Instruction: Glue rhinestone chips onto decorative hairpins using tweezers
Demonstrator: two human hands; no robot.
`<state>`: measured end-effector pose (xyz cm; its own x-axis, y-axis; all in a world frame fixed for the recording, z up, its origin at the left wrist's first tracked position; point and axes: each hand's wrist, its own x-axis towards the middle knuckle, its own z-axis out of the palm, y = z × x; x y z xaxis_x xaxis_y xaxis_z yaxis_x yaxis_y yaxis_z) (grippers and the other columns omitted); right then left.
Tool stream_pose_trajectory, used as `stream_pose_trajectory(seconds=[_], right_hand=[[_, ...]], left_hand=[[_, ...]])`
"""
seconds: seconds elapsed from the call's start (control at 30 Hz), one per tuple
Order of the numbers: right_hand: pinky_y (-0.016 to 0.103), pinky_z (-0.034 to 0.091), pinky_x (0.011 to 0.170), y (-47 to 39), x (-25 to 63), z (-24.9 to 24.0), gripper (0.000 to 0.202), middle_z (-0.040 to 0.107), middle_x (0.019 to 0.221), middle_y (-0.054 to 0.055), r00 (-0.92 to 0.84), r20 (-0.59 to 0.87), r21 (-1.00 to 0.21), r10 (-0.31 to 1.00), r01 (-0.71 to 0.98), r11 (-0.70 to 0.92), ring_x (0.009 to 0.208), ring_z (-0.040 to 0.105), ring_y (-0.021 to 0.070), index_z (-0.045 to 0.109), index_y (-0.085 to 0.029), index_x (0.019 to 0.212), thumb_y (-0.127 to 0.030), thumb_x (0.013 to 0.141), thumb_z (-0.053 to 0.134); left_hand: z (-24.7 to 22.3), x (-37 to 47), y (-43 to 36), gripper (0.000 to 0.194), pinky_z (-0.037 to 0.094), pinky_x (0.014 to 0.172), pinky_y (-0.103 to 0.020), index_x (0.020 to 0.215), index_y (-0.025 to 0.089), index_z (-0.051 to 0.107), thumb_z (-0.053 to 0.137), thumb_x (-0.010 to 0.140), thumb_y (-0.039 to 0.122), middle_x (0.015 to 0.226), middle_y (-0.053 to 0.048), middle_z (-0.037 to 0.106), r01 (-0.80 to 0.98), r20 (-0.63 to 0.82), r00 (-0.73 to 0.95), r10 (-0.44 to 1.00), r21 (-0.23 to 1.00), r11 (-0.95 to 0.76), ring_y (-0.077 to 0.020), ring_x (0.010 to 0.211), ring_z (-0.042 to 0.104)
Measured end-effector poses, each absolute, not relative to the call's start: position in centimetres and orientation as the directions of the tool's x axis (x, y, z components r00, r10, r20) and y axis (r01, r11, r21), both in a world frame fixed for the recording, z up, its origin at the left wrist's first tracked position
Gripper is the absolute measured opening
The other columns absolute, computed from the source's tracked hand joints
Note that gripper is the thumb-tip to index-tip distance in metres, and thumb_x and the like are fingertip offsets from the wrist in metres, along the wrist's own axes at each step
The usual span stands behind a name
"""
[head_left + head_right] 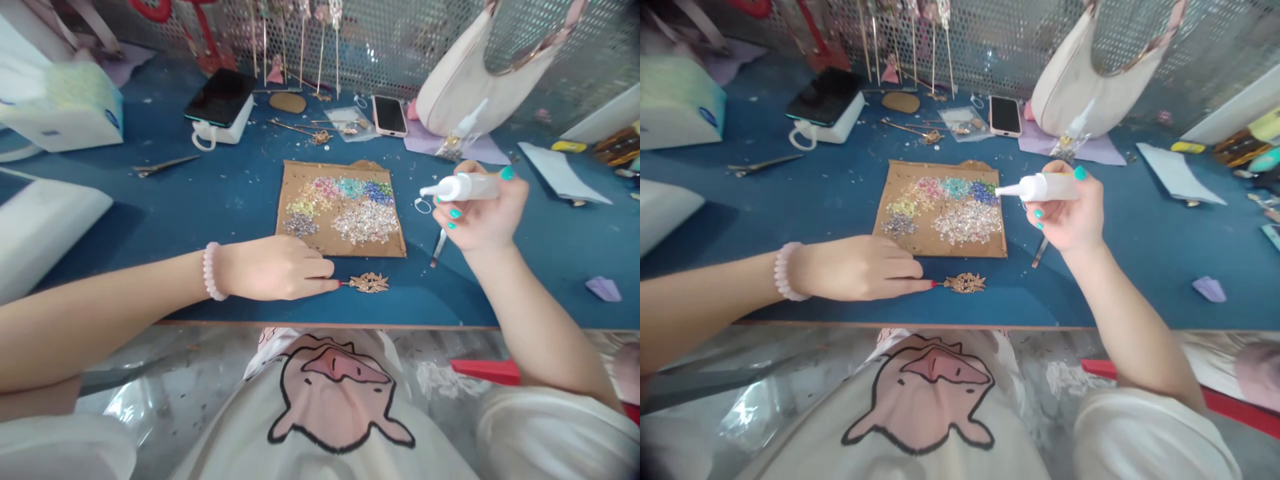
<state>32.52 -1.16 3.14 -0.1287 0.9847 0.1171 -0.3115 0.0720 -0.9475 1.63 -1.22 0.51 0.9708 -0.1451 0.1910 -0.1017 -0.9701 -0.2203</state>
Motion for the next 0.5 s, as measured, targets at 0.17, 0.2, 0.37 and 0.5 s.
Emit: stream_pose_trajectory(seconds=[0.17, 0.2, 0.37, 0.5], right_hand=[[0.023, 0.036, 0.039, -0.4, 33.5, 3.1, 0.026, 0.063, 0.079, -0.003, -0.033, 0.154, -0.934, 0.988, -0.332, 0.134, 0.059, 0.050, 0.0121, 0.057, -0.031, 0.080, -0.027, 0.055, 0.067], [0.024, 0.039, 0.041, -0.2, 33.7, 3.0, 0.029, 0.062, 0.080, -0.003, -0.023, 0.166, -0.930, 0.986, -0.335, 0.149, 0.062, 0.050, 0.0123, 0.056, -0.031, 0.081, -0.025, 0.055, 0.067], [0.026, 0.045, 0.049, 0.6, 34.9, 2.6, 0.022, 0.056, 0.083, -0.001, -0.028, 0.157, -0.940, 0.987, -0.310, 0.140, 0.063, 0.047, 0.0111, 0.058, -0.028, 0.082, -0.035, 0.062, 0.065], [0.024, 0.044, 0.049, 0.7, 35.0, 2.4, 0.025, 0.055, 0.081, -0.002, -0.017, 0.126, -0.946, 0.992, -0.302, 0.115, 0.057, 0.041, 0.0096, 0.060, -0.029, 0.081, -0.044, 0.062, 0.068]], left_hand=[[0.6, 1.6, -1.1, 0.032, 0.050, 0.054, -0.030, 0.117, 0.012, 0.056, 0.036, 0.093, 0.008, 0.082, -0.005, 0.064, -0.123, 0.174, 0.971, -0.163, -0.218, -0.968, -0.0155, 0.065, 0.058], [0.6, 1.6, -1.1, 0.032, 0.049, 0.054, -0.029, 0.117, 0.012, 0.056, 0.035, 0.094, 0.008, 0.082, -0.005, 0.064, -0.126, 0.170, 0.971, -0.165, -0.221, -0.967, -0.0152, 0.065, 0.058], [0.6, 1.5, -1.1, 0.033, 0.051, 0.055, -0.030, 0.118, 0.012, 0.056, 0.037, 0.092, 0.007, 0.082, -0.006, 0.064, -0.123, 0.151, 0.976, -0.157, -0.211, -0.970, -0.0162, 0.066, 0.058], [0.5, 1.6, -1.2, 0.035, 0.054, 0.055, -0.032, 0.118, 0.018, 0.058, 0.040, 0.090, 0.007, 0.083, -0.006, 0.066, -0.112, 0.154, 0.978, -0.144, -0.197, -0.974, -0.0176, 0.067, 0.059]])
